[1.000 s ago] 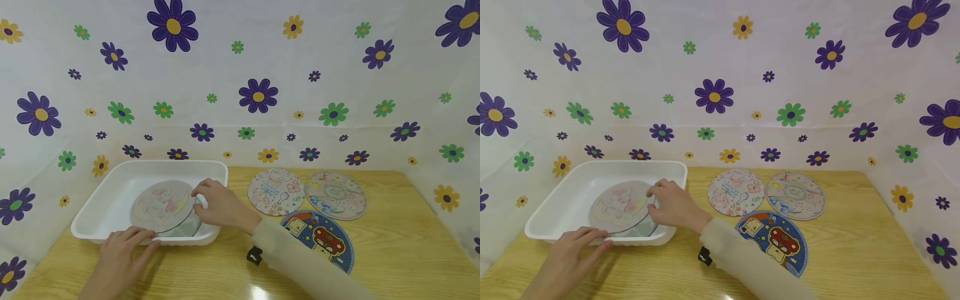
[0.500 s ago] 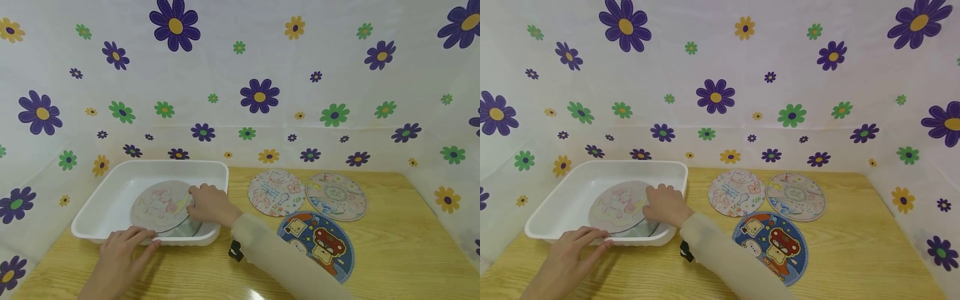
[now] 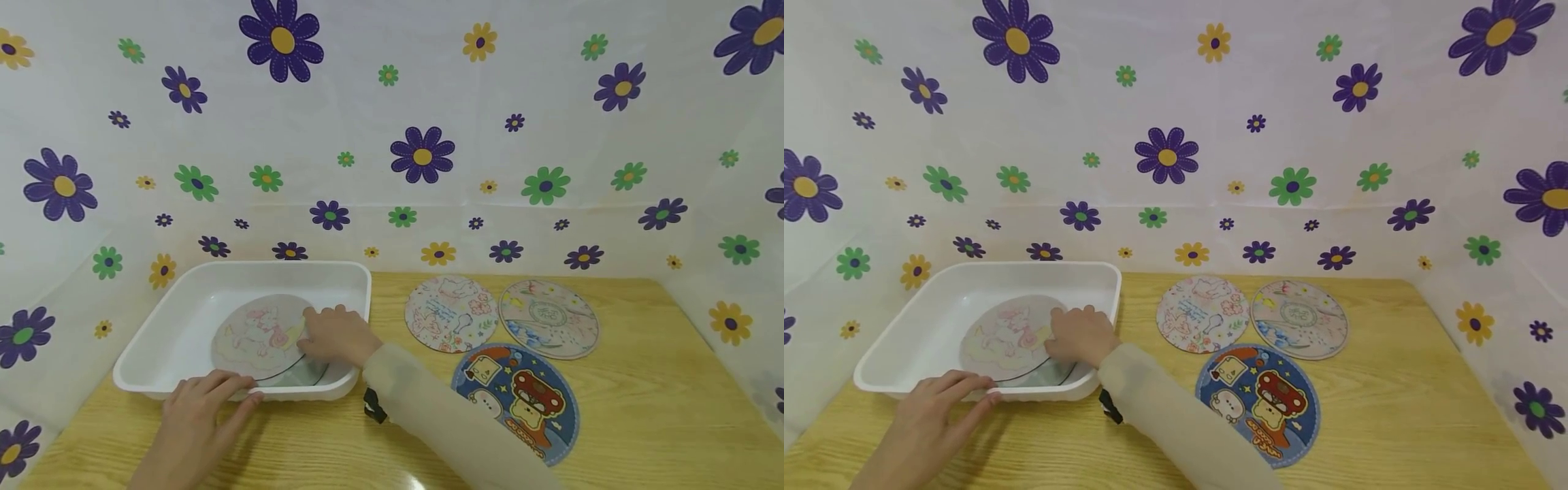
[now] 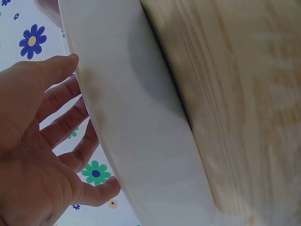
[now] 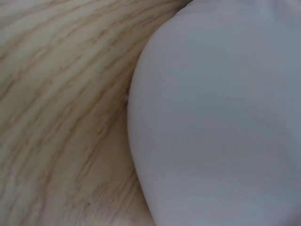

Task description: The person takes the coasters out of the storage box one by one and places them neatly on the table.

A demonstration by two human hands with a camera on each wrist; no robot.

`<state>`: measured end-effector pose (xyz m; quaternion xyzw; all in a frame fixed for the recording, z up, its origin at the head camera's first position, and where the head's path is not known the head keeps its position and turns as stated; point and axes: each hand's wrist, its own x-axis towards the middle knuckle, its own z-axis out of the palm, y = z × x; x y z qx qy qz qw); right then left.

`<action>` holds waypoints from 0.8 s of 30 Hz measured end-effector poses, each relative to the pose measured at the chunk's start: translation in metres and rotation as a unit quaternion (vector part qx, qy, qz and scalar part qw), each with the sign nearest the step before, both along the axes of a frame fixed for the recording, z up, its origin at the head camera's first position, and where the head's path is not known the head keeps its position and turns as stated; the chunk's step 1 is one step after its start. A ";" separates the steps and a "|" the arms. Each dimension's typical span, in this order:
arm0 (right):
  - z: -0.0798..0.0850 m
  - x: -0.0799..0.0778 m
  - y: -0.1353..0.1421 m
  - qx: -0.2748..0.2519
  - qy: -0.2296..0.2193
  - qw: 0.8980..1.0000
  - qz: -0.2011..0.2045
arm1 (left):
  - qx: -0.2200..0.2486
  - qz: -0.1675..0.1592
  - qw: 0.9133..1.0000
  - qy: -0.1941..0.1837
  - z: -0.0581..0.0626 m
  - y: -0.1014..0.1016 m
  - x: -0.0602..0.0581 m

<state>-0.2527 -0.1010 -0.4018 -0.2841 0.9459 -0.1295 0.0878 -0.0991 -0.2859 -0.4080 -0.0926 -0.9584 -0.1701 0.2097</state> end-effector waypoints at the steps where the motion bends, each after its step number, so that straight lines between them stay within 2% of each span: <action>1: 0.000 0.000 -0.001 0.003 0.000 1.000 0.005 | 0.000 0.000 1.000 0.001 0.000 0.000 0.000; 5: 0.000 0.000 -0.002 0.014 0.008 1.000 0.024 | 0.000 0.000 1.000 0.005 0.001 0.000 0.000; 9: 0.000 -0.002 -0.003 0.003 -0.001 1.000 0.025 | -0.001 0.001 1.000 0.005 0.002 0.000 0.000; 15: 0.005 -0.006 -0.002 -0.080 -0.047 0.996 0.010 | -0.002 -0.001 1.000 0.007 0.002 -0.001 -0.001; 21: 0.008 -0.007 0.001 -0.137 -0.066 0.988 0.028 | -0.006 -0.005 1.000 0.019 0.001 0.000 -0.001; 24: 0.009 -0.006 -0.001 -0.177 -0.086 0.980 0.034 | -0.006 -0.006 1.000 0.022 0.001 0.000 -0.001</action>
